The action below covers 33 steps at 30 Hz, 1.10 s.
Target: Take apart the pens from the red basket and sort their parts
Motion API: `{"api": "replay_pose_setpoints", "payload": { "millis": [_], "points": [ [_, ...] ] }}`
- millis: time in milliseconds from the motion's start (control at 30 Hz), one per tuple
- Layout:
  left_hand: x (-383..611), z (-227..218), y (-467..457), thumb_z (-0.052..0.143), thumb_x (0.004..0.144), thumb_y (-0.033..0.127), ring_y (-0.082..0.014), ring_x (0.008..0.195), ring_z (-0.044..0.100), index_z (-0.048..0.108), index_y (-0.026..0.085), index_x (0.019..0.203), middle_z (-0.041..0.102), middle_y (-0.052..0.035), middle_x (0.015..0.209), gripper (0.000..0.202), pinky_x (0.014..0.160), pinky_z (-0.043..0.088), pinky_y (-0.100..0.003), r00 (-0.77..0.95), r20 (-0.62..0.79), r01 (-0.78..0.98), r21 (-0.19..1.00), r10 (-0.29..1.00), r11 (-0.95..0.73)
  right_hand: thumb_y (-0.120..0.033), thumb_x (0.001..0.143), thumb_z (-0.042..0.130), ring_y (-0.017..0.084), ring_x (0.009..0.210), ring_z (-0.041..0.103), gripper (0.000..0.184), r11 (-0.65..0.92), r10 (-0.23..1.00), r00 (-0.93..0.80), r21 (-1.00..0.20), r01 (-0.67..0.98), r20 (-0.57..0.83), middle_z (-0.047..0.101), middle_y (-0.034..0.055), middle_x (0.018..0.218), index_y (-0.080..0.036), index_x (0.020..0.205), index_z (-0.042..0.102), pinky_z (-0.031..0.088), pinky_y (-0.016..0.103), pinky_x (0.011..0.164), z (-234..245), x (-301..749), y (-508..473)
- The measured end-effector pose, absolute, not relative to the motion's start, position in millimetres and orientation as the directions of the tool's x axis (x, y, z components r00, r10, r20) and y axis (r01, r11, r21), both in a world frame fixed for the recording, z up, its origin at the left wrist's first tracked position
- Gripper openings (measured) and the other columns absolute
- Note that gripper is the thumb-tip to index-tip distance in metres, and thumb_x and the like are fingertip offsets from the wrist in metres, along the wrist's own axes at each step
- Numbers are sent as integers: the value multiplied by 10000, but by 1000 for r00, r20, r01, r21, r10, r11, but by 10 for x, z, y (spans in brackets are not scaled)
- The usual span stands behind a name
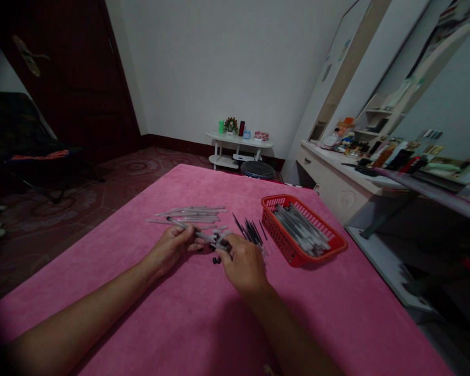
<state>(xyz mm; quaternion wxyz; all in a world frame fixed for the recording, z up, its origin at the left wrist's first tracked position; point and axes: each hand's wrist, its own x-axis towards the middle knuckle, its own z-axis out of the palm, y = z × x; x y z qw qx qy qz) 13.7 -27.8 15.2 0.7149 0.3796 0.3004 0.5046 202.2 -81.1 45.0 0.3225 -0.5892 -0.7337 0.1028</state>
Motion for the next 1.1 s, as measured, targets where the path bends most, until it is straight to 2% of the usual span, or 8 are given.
{"api": "replay_pose_setpoints", "payload": {
  "millis": [133, 367, 533, 633, 800, 933, 1033, 1100],
  "points": [
    [132, 130, -265, 789, 686, 383, -169, 659, 698, 712, 70, 760, 736, -119, 733, 331, 633, 565, -231, 311, -57, -476, 854, 949, 208, -232, 810, 621, 183, 747, 616, 91, 296, 925, -100, -528, 796, 367, 691, 38, 837, -213, 890, 661, 438, 274, 682, 444, 2024, -815],
    [143, 88, -270, 783, 690, 394, -166, 609, 688, 711, 86, 757, 727, -98, 690, 323, 592, 552, -231, 318, -64, -453, 867, 946, 210, -230, 817, 615, 168, 695, 598, 89, 305, 917, -119, -475, 825, 381, 671, 24, 790, -204, 893, 653, 414, 256, 624, 471, 2010, -834],
    [166, 86, -306, 781, 691, 397, -133, 569, 658, 706, 89, 741, 709, -78, 655, 321, 541, 514, -195, 313, -69, -433, 877, 947, 208, -193, 859, 564, 182, 793, 624, 100, 396, 872, -217, -372, 840, 439, 676, 50, 878, -199, 913, 648, 428, 261, 697, 456, 2007, -853],
    [197, 81, -329, 802, 661, 388, -124, 552, 638, 706, 91, 762, 703, -71, 661, 328, 546, 517, -211, 314, -78, -457, 861, 946, 223, -185, 878, 534, 192, 844, 630, 129, 435, 851, -255, -342, 833, 459, 676, 66, 902, -198, 941, 646, 437, 268, 755, 423, 2008, -857],
    [244, 85, -372, 815, 637, 381, -120, 533, 614, 687, 82, 697, 675, -60, 618, 331, 576, 517, -234, 304, -69, -481, 850, 950, 215, -143, 862, 521, 190, 826, 625, 138, 487, 821, -240, -417, 767, 517, 672, 69, 873, -186, 908, 644, 451, 269, 750, 388, 2001, -856],
    [282, 128, -432, 822, 617, 389, -124, 524, 601, 667, 93, 674, 655, -44, 593, 339, 571, 507, -249, 257, -39, -509, 844, 966, 170, -155, 835, 534, 186, 761, 616, 114, 461, 837, -177, -493, 738, 518, 662, 58, 789, -192, 819, 640, 441, 263, 687, 400, 1981, -875],
    [297, 135, -469, 813, 631, 393, -123, 516, 595, 672, 94, 683, 650, -40, 584, 335, 559, 492, -245, 260, -26, -515, 842, 965, 161, -176, 803, 568, 170, 710, 602, 84, 396, 880, -100, -601, 694, 465, 654, 38, 736, -189, 766, 643, 429, 254, 645, 425, 1955, -890],
    [296, 112, -480, 793, 664, 387, -130, 529, 601, 675, 98, 690, 649, -40, 590, 313, 573, 490, -253, 279, 3, -522, 840, 960, 149, -193, 777, 585, 154, 658, 585, 76, 328, 923, -50, -713, 620, 381, 649, 27, 706, -182, 731, 645, 423, 246, 603, 448, 1936, -889]
  ]
}}
